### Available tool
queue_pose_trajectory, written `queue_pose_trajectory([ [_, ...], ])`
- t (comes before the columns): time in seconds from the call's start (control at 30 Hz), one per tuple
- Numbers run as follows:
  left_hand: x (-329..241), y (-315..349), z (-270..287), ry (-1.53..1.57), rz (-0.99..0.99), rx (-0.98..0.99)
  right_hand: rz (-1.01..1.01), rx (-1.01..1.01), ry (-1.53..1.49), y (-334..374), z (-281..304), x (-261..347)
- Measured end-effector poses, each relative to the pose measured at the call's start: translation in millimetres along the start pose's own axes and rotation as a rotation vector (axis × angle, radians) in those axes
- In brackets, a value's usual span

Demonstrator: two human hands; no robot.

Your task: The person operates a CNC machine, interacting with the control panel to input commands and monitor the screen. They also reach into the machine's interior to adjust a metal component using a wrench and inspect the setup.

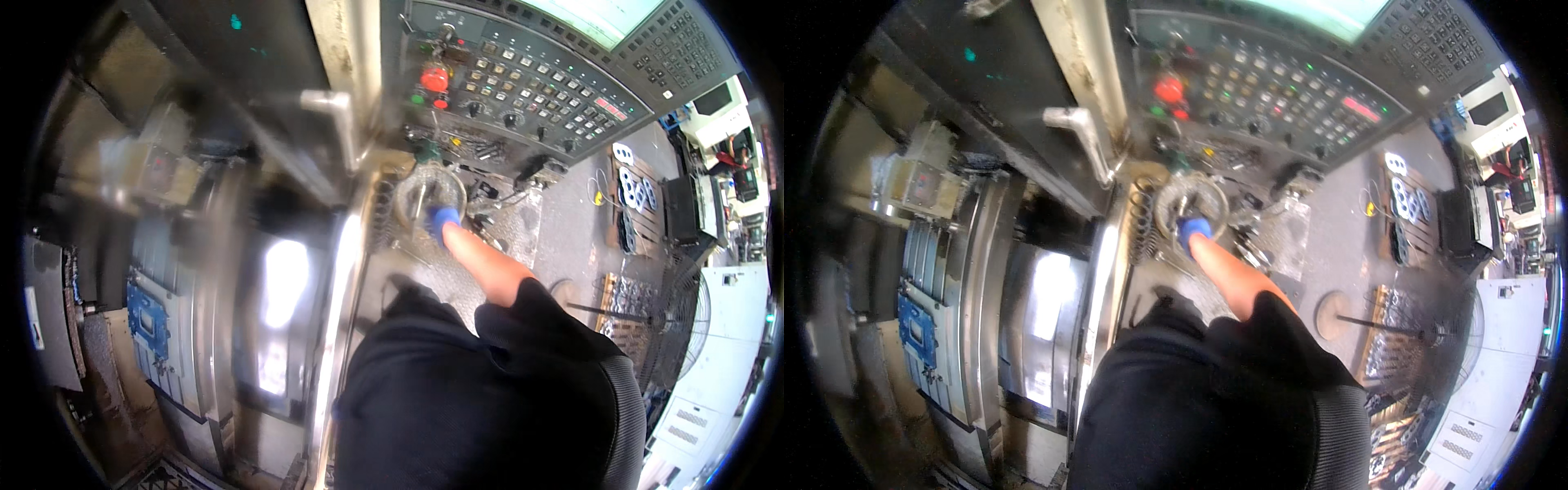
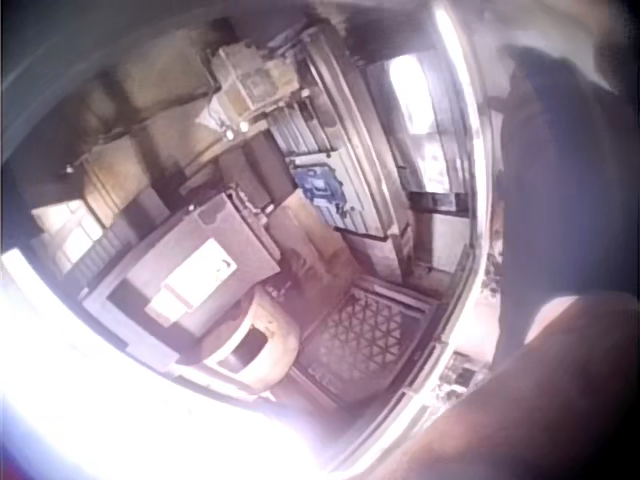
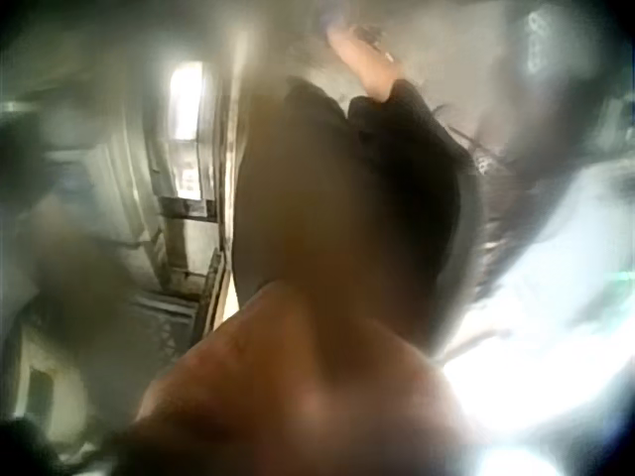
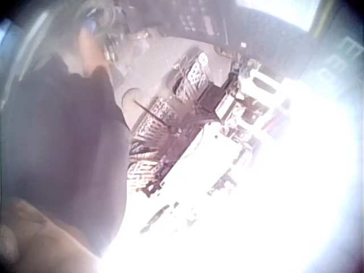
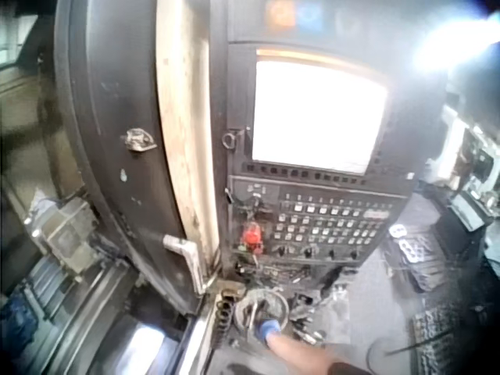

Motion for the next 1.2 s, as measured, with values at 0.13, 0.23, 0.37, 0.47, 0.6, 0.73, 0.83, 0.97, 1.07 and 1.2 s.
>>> queue_pose_trajectory([
  [0.13, 10, 2, -10, 0.123, 0.049, 0.088, -0.11, -0.387, -0.305, -6, 94, -86],
  [0.23, 20, 2, -12, 0.196, 0.07, 0.125, 0.027, -0.498, -0.916, 8, 169, -101],
  [0.37, 32, -1, 2, 0.362, 0.09, 0.132, 0.317, -0.552, -0.579, 18, 217, -54],
  [0.47, 32, -10, 33, 0.992, 0.131, 0.148, 0.125, -0.433, -0.707, 35, 211, -43],
  [0.6, -13, -35, 111, 1.242, 0.177, -0.009, 0.41, -0.656, -0.55, 94, 187, -54],
  [0.73, -124, -46, 178, 0.916, -0.025, -0.058, 0.246, -0.534, -0.593, 155, 137, -78],
  [0.83, -232, -28, 213, 1.062, -0.29, -0.05, 0.556, -0.439, -0.388, 200, 79, -56],
  [0.97, -362, 3, 261, 0.971, -0.72, -0.008, 0.528, 0.128, 0.415, 257, 4, 22],
  [1.07, -415, 10, 284, 1.022, -0.669, -0.016, 0.87, 0.301, 1.124, 300, -63, 101],
  [1.2, -429, 34, 310, 0.527, -0.661, -0.173, 0.95, 0.52, 1.131, 352, -137, 147],
])
Point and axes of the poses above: each hand's wrist, its own y-axis away from the middle knuckle, its own z-axis out of the back of the hand, x = y × z, the point moved 3 cm from there along -y, towards the middle knuckle, and after that the axes turned 13 degrees about x, right-handed, at the moved point
